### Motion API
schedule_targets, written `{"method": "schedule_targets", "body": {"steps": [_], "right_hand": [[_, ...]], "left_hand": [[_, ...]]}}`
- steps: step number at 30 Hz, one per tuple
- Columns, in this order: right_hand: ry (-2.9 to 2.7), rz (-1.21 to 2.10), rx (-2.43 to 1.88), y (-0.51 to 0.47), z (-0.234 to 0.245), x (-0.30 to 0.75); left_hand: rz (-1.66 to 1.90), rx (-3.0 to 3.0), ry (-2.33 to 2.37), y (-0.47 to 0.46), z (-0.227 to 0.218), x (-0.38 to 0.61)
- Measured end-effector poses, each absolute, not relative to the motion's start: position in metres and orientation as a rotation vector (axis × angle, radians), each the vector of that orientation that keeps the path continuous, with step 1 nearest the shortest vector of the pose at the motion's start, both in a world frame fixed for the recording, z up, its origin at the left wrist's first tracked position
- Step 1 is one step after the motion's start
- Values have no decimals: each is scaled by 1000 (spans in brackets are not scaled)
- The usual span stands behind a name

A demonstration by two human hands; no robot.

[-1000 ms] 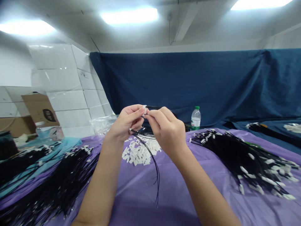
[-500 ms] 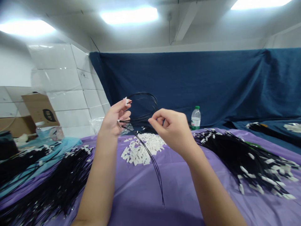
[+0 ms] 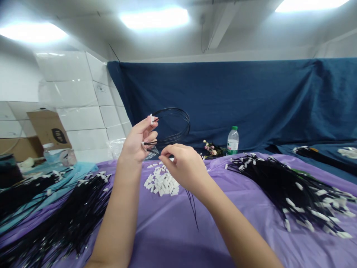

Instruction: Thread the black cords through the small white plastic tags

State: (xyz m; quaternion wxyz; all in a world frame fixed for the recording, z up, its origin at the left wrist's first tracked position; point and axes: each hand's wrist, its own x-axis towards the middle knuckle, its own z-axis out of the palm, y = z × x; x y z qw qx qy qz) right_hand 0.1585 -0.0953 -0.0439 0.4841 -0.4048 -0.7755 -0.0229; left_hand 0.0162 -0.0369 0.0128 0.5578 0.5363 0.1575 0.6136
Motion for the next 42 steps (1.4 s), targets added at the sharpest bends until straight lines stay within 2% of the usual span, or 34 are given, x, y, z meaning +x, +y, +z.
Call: {"method": "schedule_targets", "body": {"steps": [12, 21, 26, 29, 35, 42], "right_hand": [[-1777, 237, -918, -94, -44, 152], [-1523, 879, -816, -98, -42, 144], [-1452, 1098, -743, -95, -43, 143], [-1437, 1128, -751, -92, -44, 142], [-1536, 967, -689, -90, -46, 145], [-1587, 1317, -549, -96, -26, 184]], "left_hand": [[1352, 1188, 298, -40, 14, 19], [1137, 1003, 169, -35, 17, 15], [1050, 961, 96, -35, 16, 15], [1032, 966, 70, -34, 15, 15], [1035, 974, 101, -31, 14, 14], [1015, 928, 69, -26, 14, 8]]}}
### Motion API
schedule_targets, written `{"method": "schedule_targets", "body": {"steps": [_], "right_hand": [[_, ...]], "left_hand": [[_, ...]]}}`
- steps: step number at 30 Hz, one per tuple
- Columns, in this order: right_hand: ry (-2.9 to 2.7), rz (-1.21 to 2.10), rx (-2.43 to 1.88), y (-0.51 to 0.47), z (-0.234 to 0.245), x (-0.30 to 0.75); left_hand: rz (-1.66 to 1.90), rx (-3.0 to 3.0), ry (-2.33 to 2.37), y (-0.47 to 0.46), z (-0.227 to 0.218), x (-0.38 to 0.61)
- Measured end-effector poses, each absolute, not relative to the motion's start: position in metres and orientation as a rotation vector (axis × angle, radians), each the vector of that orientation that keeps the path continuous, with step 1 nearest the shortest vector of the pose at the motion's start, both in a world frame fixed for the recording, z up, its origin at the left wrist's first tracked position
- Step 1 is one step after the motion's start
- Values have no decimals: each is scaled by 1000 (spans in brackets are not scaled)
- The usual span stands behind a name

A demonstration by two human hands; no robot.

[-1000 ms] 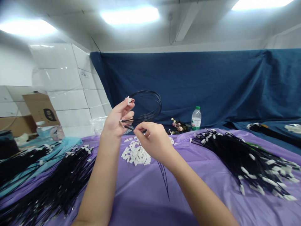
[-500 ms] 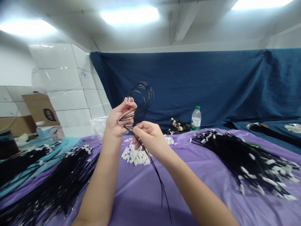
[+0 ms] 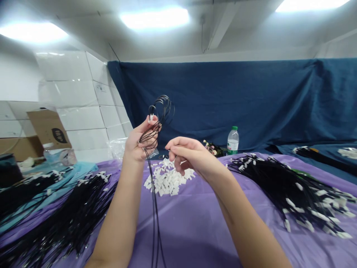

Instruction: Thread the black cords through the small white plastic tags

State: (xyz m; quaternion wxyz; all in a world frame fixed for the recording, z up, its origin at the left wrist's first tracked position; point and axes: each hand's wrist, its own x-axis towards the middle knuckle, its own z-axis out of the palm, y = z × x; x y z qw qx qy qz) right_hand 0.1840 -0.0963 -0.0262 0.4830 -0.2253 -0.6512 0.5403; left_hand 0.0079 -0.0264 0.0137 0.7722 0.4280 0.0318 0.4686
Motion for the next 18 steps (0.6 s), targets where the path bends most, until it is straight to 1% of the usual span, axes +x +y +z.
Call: {"method": "schedule_targets", "body": {"steps": [2, 4, 12, 18], "right_hand": [[-1528, 1346, -524, -93, -23, 197], [-1464, 1290, -512, -89, -21, 209], [-1113, 946, -497, -87, -12, 236], [-1069, 610, -429, -79, -10, 237]], "left_hand": [[1045, 930, 97, -26, 14, 7], [1097, 925, 136, -25, 14, 7], [1359, 888, 261, -23, 15, 11], [1449, 973, 300, -28, 14, 17]]}}
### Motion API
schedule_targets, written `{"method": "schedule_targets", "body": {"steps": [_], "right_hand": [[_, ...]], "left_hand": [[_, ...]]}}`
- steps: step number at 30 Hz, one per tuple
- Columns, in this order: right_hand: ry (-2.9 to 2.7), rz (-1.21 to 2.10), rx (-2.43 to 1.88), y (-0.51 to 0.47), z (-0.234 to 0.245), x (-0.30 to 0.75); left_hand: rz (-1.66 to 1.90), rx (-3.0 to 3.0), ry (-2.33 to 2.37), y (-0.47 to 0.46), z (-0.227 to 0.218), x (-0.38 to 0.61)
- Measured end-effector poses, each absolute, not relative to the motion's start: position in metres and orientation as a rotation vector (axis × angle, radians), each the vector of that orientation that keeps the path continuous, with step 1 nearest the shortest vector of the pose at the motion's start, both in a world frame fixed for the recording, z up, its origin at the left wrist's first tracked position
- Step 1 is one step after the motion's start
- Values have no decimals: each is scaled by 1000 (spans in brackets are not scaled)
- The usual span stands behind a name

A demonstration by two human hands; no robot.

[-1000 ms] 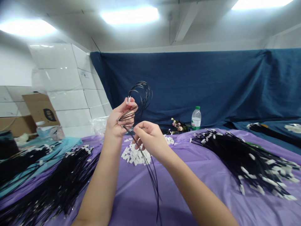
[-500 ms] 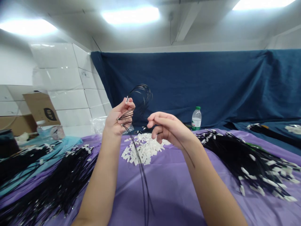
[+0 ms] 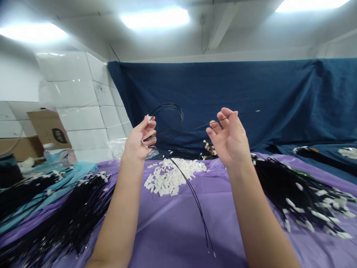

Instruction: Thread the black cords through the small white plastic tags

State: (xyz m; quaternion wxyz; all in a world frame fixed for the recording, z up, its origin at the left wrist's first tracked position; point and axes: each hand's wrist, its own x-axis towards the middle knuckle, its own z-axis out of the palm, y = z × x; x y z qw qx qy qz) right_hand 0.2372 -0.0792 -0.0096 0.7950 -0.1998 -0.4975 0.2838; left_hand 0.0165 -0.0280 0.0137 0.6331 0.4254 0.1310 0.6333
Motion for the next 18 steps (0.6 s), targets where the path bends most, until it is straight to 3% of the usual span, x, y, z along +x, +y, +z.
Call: {"method": "schedule_targets", "body": {"steps": [6, 13, 18], "right_hand": [[-1253, 441, -455, -88, -12, 232], [-1360, 607, -505, -104, -15, 204], [-1388, 221, -676, -100, -23, 189]], "left_hand": [[1522, 1187, 369, -30, 9, 23], [1493, 1431, 425, -34, 7, 25], [1365, 1537, 408, -41, 7, 27]]}}
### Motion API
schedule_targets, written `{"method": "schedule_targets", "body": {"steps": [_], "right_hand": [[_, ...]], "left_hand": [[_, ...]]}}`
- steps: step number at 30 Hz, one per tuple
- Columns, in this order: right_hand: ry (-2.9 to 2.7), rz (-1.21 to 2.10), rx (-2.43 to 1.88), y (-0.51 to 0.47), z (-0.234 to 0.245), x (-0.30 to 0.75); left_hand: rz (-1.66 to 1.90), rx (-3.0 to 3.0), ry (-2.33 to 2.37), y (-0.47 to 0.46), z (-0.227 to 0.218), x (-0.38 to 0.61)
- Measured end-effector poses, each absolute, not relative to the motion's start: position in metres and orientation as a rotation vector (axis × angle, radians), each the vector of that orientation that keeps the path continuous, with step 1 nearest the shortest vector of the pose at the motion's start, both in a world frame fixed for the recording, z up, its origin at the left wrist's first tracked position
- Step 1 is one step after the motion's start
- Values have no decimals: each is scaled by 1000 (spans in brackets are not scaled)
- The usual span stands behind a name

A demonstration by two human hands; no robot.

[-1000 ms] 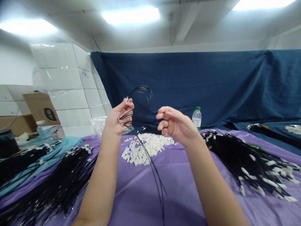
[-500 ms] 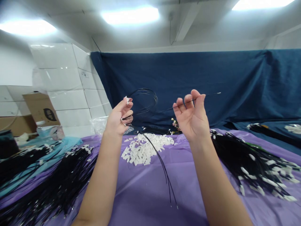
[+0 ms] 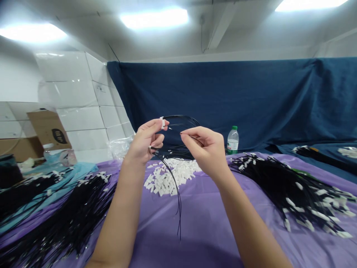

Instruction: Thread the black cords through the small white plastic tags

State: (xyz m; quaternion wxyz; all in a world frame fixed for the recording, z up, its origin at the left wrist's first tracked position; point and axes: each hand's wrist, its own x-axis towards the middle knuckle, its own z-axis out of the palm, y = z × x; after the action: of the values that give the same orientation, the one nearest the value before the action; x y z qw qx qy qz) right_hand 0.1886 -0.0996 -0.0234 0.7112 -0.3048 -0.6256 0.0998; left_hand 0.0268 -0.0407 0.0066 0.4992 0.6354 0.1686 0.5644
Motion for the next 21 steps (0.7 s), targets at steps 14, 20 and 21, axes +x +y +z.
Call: {"method": "schedule_targets", "body": {"steps": [14, 20, 21], "right_hand": [[-1482, -310, -687, -93, -28, 183], [-1505, -381, -681, -94, -27, 184], [-1506, -408, -681, -95, -27, 184]], "left_hand": [[1250, 1638, 375, -48, 8, 27], [1246, 1648, 427, -50, 8, 27], [1249, 1650, 435, -50, 8, 27]]}}
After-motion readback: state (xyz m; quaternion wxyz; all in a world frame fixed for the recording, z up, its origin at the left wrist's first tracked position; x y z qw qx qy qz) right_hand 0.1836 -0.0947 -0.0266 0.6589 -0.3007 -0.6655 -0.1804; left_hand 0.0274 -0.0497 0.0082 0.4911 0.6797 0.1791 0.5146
